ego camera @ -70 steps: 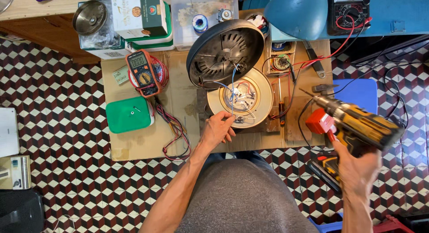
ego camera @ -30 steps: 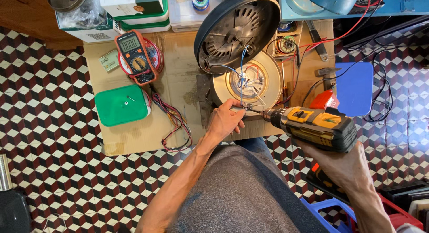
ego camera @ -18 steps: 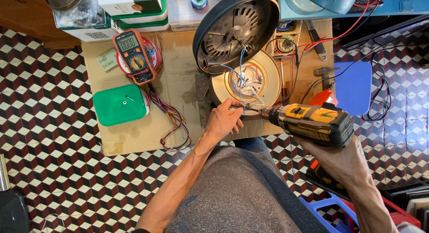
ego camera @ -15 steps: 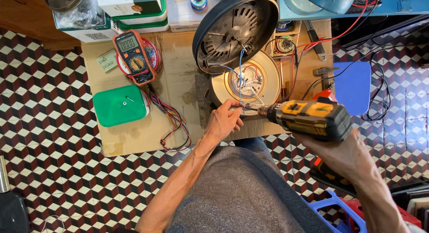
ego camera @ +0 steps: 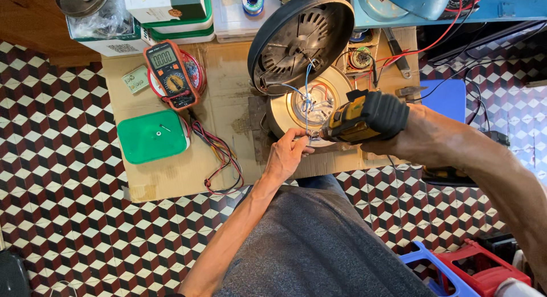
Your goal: The person tests a ceiling fan motor with a multimeter, then uses a cordless drill to remove a screw. They replace a small cylindrical component and retest the motor with the multimeter.
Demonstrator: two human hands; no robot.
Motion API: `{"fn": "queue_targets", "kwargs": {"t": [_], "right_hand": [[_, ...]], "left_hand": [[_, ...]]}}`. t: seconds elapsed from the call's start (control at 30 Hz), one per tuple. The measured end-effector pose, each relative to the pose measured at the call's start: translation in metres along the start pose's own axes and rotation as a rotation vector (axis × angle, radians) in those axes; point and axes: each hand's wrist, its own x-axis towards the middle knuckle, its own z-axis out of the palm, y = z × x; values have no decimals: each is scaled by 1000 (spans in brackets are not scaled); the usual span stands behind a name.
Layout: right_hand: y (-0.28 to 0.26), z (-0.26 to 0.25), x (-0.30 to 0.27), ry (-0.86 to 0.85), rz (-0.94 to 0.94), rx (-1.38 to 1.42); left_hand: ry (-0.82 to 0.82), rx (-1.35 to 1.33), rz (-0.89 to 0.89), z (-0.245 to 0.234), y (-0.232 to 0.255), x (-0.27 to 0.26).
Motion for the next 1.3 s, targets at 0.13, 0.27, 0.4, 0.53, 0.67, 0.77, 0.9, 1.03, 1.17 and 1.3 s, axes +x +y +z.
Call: {"fn": "queue_targets", "kwargs": {"t": [0.13,0.27,0.4,0.53,0.67,0.77,0.9,1.03,1.17,1.3], "right_hand": [[5,2,2,34,-37,71],[11,5,0,64,-51,136],[15,9,-1,96,-60,180],[18,13,-4,133,-74,210],[20,19,-11,175,45,244],[22,19,-12,157,-10,246],[21,22,-14,205,28,215],[17,23,-15,196,121,148],[14,21,-17,133,170,165],[19,26,-20,197,197,199]], "left_hand": [[-9,3,-16,-1,1,1],[-25,-4,0,-2,0,2],[-43,47,40,-6,1,1],[-27,139,56,-7,3,2],[27,207,54,-3,11,-2],[38,243,-27,-2,16,-4],[99,352,8,2,20,-6],[156,417,62,3,21,-6],[195,411,41,7,18,-5],[257,438,72,10,16,-4]]}}
